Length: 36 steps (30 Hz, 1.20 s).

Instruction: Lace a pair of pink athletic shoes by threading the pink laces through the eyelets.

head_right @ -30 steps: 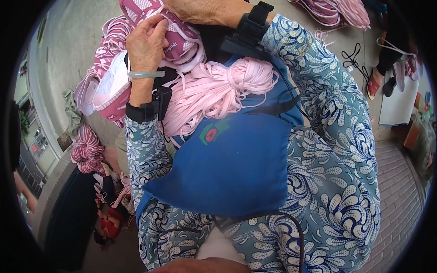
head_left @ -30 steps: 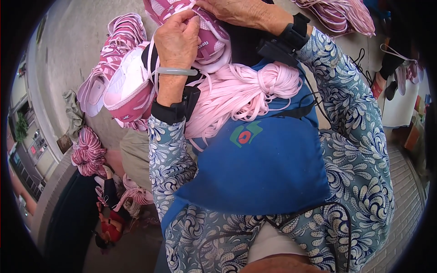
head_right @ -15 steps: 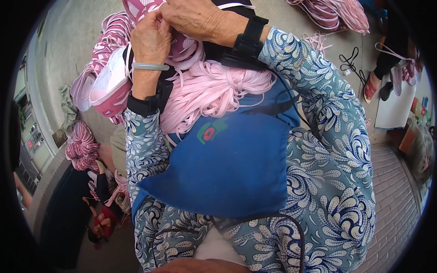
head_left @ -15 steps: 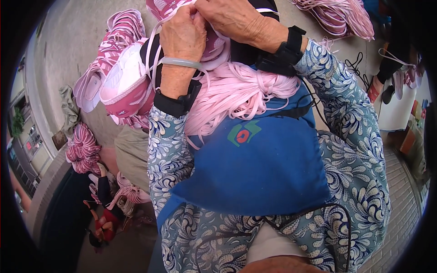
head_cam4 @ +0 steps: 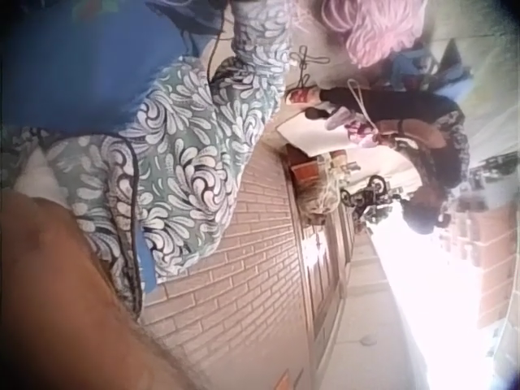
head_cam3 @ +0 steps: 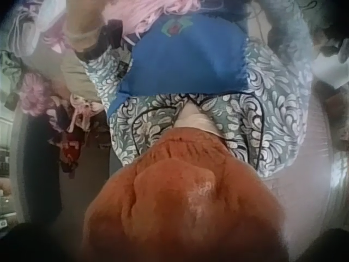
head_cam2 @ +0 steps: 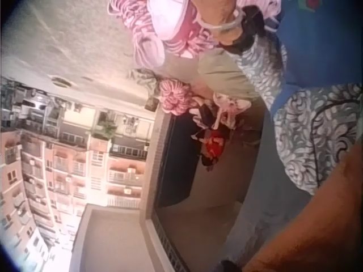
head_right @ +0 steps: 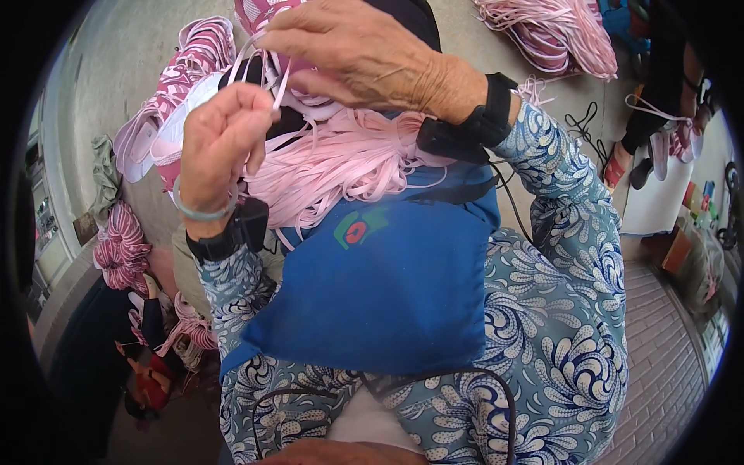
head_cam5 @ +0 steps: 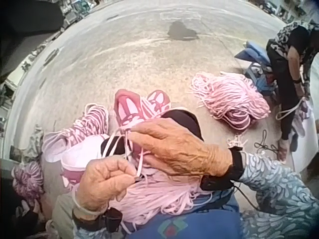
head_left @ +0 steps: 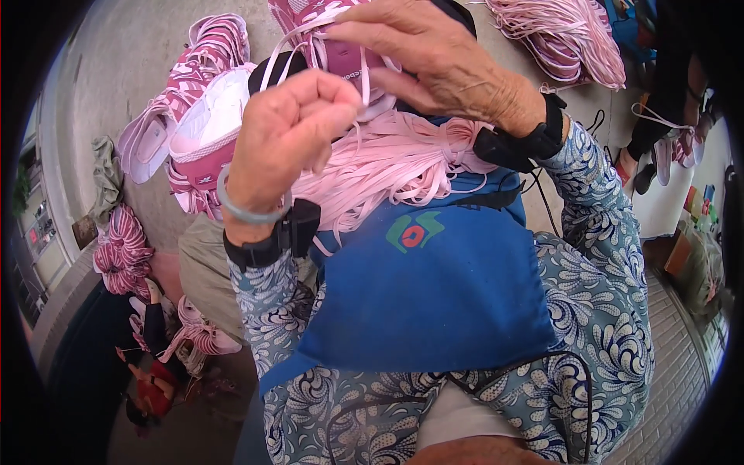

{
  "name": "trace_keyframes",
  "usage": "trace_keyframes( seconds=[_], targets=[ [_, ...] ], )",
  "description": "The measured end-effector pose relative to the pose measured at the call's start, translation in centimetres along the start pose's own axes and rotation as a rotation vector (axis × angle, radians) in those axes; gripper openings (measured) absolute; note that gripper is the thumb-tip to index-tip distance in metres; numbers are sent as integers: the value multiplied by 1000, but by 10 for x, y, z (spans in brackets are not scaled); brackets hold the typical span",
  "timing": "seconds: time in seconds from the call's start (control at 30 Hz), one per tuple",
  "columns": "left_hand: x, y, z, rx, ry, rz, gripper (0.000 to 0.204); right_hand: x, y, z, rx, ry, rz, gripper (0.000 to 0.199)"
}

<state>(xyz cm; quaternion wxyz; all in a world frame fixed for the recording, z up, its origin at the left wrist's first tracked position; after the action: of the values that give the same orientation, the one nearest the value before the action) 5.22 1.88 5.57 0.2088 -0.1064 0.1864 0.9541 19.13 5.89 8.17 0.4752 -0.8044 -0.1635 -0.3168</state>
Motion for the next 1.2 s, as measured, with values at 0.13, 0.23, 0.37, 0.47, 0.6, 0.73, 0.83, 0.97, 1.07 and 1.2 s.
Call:
trace_keyframes(
  seconds=[0.13, 0.23, 0.37, 0.47, 0.6, 0.73, 0.83, 0.97, 1.07, 1.2],
  targets=[
    [-39, 54, 27, -236, 50, -566, 9, -59, 6, -40, 179, -201, -297, 33],
    [-24, 68, 14, -310, 257, -607, 13, -64, 2, -48, -98, -418, -524, 18],
    [15, 56, -39, -230, 557, -243, 39, -25, -43, -100, 20, -953, -267, 16],
    [7, 5, -71, 65, 752, 176, 53, -13, -46, -180, 267, -1325, -386, 21],
    [-12, -50, -71, 25, 976, 108, 44, -11, -44, -197, 334, -1292, -390, 19],
    [-39, -10, -37, -37, 597, -90, 39, -13, -38, -162, 200, -1235, -541, 19],
    [-26, 43, -35, -849, -369, 98, 35, -9, -26, -86, -155, -1150, -628, 27],
    [-40, 43, -42, 192, 196, -210, 35, 6, 53, 27, -980, -1112, -589, 31],
    [-69, 21, -49, 238, 121, -307, 28, -29, 74, 29, -1024, -944, -554, 47],
    [-91, -1, -61, -254, -308, -395, 24, -67, 65, -4, -1313, -1361, -406, 38]
  ],
)
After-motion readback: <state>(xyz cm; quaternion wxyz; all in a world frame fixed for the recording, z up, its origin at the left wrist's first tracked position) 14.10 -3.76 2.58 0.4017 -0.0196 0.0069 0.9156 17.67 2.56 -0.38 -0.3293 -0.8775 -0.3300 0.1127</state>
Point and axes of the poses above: each hand's wrist, its own y-axis away from the middle knuckle, its own x-axis out of the back of the hand, z = x × y, the point moved 6 cm from there along -y, towards the middle knuckle, and after that the axes turned 8 degrees about y, right-handed, at the moved point
